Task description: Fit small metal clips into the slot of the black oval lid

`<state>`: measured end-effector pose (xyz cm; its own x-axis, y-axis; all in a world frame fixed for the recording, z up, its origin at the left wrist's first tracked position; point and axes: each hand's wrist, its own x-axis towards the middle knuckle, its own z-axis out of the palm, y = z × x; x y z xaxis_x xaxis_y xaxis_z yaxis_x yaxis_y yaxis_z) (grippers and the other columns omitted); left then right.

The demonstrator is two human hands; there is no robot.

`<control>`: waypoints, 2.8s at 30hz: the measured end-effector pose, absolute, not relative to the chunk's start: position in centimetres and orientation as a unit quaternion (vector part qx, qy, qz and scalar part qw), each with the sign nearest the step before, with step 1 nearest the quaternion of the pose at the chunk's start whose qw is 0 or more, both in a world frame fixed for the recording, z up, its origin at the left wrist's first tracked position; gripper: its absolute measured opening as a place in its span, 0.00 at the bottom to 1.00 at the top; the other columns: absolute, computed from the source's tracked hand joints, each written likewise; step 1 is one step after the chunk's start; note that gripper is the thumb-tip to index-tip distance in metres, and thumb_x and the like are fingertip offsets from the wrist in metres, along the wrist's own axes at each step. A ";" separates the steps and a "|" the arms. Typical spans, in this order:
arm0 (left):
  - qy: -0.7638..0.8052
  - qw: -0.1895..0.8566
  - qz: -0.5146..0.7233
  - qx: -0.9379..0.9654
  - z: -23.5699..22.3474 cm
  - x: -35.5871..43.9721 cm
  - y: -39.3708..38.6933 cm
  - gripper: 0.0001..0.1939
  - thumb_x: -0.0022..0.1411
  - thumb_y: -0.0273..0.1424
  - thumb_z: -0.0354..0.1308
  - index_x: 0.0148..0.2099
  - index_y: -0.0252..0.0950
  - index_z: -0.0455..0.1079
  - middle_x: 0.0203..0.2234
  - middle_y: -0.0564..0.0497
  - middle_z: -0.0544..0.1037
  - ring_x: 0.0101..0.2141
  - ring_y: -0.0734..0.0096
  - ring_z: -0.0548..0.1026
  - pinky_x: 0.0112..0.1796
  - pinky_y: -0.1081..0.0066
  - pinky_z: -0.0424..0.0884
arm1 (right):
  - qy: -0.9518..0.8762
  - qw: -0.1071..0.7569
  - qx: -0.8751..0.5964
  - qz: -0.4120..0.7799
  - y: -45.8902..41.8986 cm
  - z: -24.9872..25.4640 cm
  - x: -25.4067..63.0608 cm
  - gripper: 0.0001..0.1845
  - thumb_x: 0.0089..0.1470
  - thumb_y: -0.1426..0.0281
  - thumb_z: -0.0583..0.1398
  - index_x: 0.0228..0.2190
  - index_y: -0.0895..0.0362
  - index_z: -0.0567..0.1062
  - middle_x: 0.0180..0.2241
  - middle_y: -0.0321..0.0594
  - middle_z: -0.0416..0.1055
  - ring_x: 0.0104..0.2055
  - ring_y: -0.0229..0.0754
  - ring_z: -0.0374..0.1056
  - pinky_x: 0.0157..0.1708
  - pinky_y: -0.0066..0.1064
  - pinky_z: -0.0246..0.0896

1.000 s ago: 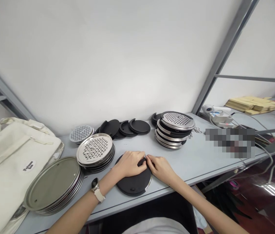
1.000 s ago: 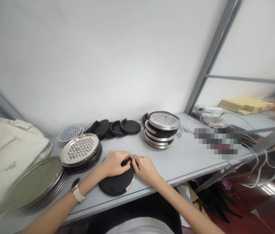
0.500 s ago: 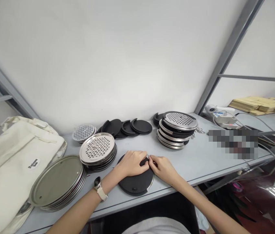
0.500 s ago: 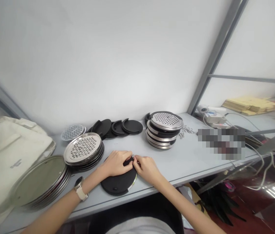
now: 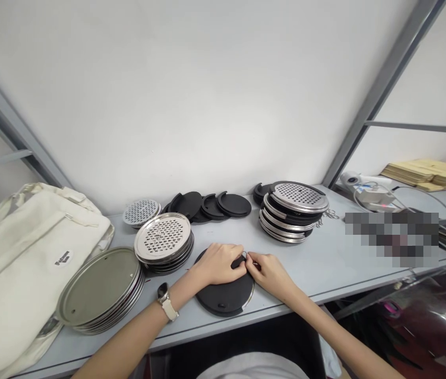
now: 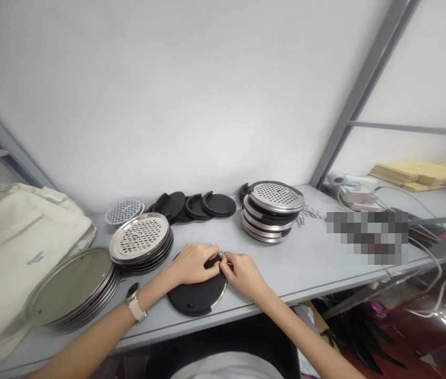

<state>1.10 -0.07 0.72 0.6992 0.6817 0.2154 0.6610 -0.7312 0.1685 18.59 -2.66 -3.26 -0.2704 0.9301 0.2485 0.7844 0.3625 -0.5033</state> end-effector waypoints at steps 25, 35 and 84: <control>0.367 0.032 0.119 0.922 0.9 1.1 -0.1 0.05 0.59 0.34 0.51 0.34 0.38 0.64 0.27 0.53 0.74 0.26 0.70 0.71 0.26 0.71 0.56 | -0.786 0.240 -0.550 0.150 -3.0 -2.8 18.6 0.21 0.62 0.66 0.45 0.25 0.56 0.71 0.21 0.37 0.71 0.22 0.38 0.65 0.25 0.28 0.46; 0.369 0.046 0.121 0.920 1.0 1.1 -0.2 0.06 0.60 0.34 0.51 0.35 0.37 0.65 0.28 0.52 0.74 0.27 0.69 0.71 0.26 0.71 0.57 | -0.806 0.212 -0.541 0.112 -2.8 -3.0 18.7 0.20 0.63 0.68 0.44 0.28 0.56 0.72 0.23 0.39 0.74 0.24 0.40 0.69 0.26 0.27 0.48; 0.196 0.568 0.097 0.794 -0.5 8.3 7.2 0.28 0.69 0.41 0.35 0.26 0.32 0.66 0.20 0.53 0.68 0.24 0.76 0.64 0.32 0.73 0.62 | -0.805 0.229 -0.538 0.106 -2.9 -3.3 18.6 0.19 0.62 0.67 0.46 0.27 0.57 0.72 0.21 0.39 0.71 0.21 0.40 0.65 0.23 0.29 0.47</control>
<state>8.31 7.18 -0.47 0.9049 0.4201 -0.0689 0.2008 -0.2785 0.9392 18.65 -2.89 -3.26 -0.3171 0.9134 0.2553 0.8166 0.3998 -0.4163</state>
